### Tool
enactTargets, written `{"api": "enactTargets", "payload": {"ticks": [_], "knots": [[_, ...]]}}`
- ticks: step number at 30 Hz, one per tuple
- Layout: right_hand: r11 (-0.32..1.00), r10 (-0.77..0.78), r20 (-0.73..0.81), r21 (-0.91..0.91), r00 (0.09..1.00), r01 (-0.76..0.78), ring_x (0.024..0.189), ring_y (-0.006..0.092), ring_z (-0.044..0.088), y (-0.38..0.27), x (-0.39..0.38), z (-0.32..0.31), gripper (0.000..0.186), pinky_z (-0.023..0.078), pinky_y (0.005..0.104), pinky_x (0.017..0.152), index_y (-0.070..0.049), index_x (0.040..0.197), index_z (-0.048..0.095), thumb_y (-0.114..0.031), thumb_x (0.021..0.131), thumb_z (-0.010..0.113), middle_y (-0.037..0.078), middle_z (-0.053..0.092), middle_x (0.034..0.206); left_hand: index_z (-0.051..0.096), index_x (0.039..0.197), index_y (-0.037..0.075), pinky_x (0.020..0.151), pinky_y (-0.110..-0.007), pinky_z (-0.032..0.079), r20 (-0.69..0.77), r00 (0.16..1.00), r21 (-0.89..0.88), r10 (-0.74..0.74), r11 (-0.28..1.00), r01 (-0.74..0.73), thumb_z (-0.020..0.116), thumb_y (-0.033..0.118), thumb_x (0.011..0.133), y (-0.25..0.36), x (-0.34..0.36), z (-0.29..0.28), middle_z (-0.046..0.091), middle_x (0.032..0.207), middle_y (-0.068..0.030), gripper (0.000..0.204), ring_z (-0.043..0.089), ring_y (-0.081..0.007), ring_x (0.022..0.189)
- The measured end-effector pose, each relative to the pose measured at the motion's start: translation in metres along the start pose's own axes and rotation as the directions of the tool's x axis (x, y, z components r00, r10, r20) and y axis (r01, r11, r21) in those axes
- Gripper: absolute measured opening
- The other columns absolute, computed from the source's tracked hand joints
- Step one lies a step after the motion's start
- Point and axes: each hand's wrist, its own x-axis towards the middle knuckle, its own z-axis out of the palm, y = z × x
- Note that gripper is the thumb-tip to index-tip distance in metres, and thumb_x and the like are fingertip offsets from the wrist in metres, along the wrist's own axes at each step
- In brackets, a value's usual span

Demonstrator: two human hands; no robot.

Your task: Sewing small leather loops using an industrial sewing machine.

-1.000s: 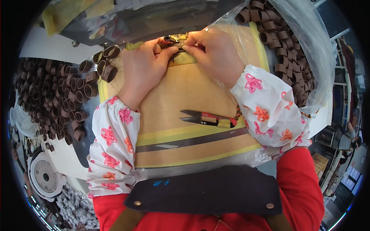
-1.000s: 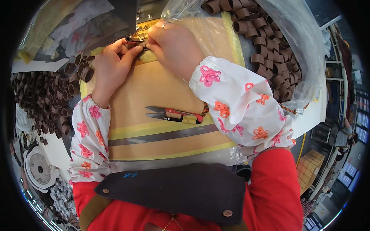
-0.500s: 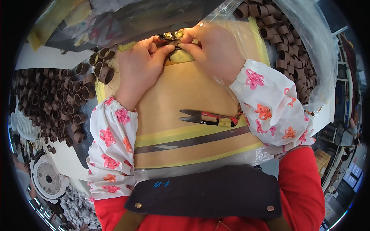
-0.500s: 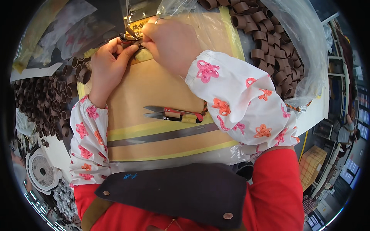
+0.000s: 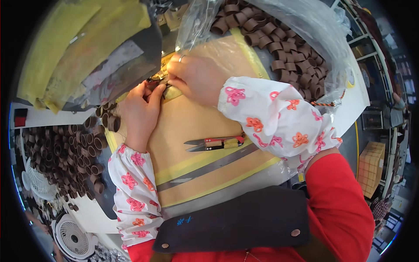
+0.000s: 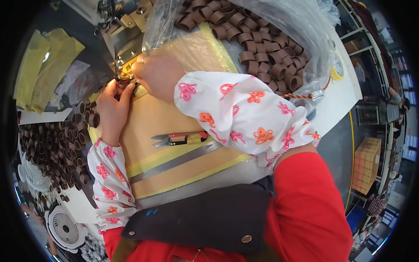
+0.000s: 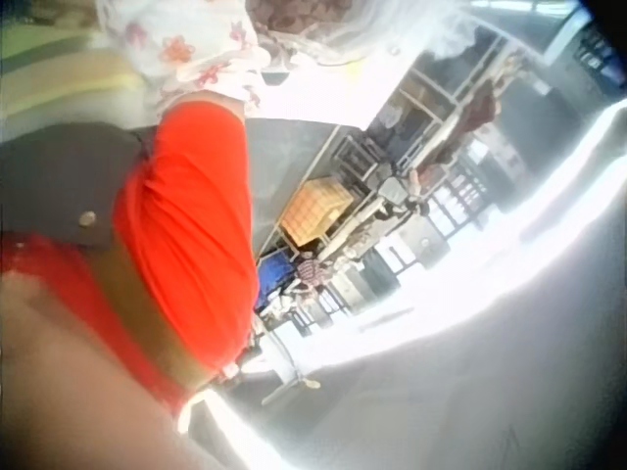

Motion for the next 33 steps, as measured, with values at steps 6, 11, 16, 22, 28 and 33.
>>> {"api": "enactTargets", "payload": {"ticks": [6,11,16,22,28,33], "knots": [[0.991,0.083,0.181,0.089,0.98,-0.1,0.074,0.0294,0.058,-0.013,0.0,-0.007,0.017,0.045,0.0392,0.065,-0.006,0.078,0.054,-0.019,0.073,0.063,0.012,0.058,0.08,0.055,0.067,0.007,0.084,-0.038,0.031,-0.065,0.987,0.208,0.144,0.97,-0.128,0.061,0.019,0.079,0.009,-0.028,-0.013,0.051,0.055,-0.0049,0.018,0.05,-0.0215,0.053],[0.99,0.044,0.169,-0.141,0.985,-0.02,0.079,0.03,0.057,-0.007,-0.009,-0.045,0.014,0.046,0.0391,0.067,-0.007,0.085,0.055,-0.015,0.075,0.058,0.01,0.056,0.087,0.056,0.066,0.007,0.085,-0.037,0.031,-0.079,0.984,0.385,0.159,0.915,-0.117,0.061,0.014,0.078,-0.029,-0.057,-0.06,0.05,0.056,-0.0034,0.015,0.047,-0.0201,0.054],[0.792,-0.048,-0.009,-0.609,0.999,0.032,0.082,0.0286,0.057,0.049,0.003,-0.116,0.018,0.047,0.0373,0.067,-0.009,0.087,0.056,-0.003,0.07,0.054,0.007,0.055,0.089,0.062,0.081,0.008,0.081,-0.031,0.032,-0.046,0.999,0.221,-0.02,0.975,0.029,0.061,0.012,0.077,-0.032,-0.057,-0.091,0.057,0.067,0.0,0.005,0.051,-0.0152,0.062],[0.694,0.055,0.038,-0.72,0.998,-0.01,0.082,0.0295,0.056,0.083,0.003,-0.132,0.021,0.047,0.039,0.066,-0.011,0.092,0.052,-0.003,0.073,0.049,0.007,0.053,0.092,0.055,0.105,-0.003,0.084,-0.04,0.036,0.041,0.982,0.183,0.186,0.964,-0.191,0.054,0.005,0.077,0.017,-0.029,-0.045,0.056,0.097,-0.0195,0.029,0.05,-0.0336,0.093],[0.933,-0.064,-0.036,-0.357,0.997,0.047,0.073,0.0268,0.059,0.044,0.019,-0.11,0.015,0.047,0.036,0.062,-0.005,0.083,0.058,-0.005,0.067,0.058,0.013,0.056,0.076,0.054,0.099,-0.001,0.075,-0.042,0.038,-0.099,0.973,0.299,0.207,0.939,-0.169,0.055,0.01,0.078,0.002,-0.017,0.002,0.055,0.084,-0.0179,0.023,0.051,-0.0338,0.083],[0.957,0.212,0.263,0.139,0.941,-0.255,0.051,0.0104,0.049,-0.018,0.006,-0.042,0.013,0.037,0.0269,0.047,0.0,0.079,0.06,-0.011,0.076,0.057,0.007,0.053,0.057,0.056,0.093,0.003,0.067,-0.039,0.039,-0.076,0.966,0.27,0.245,0.938,-0.217,0.058,0.014,0.079,-0.004,-0.012,-0.005,0.057,0.07,-0.0101,0.018,0.055,-0.0269,0.066]]}}
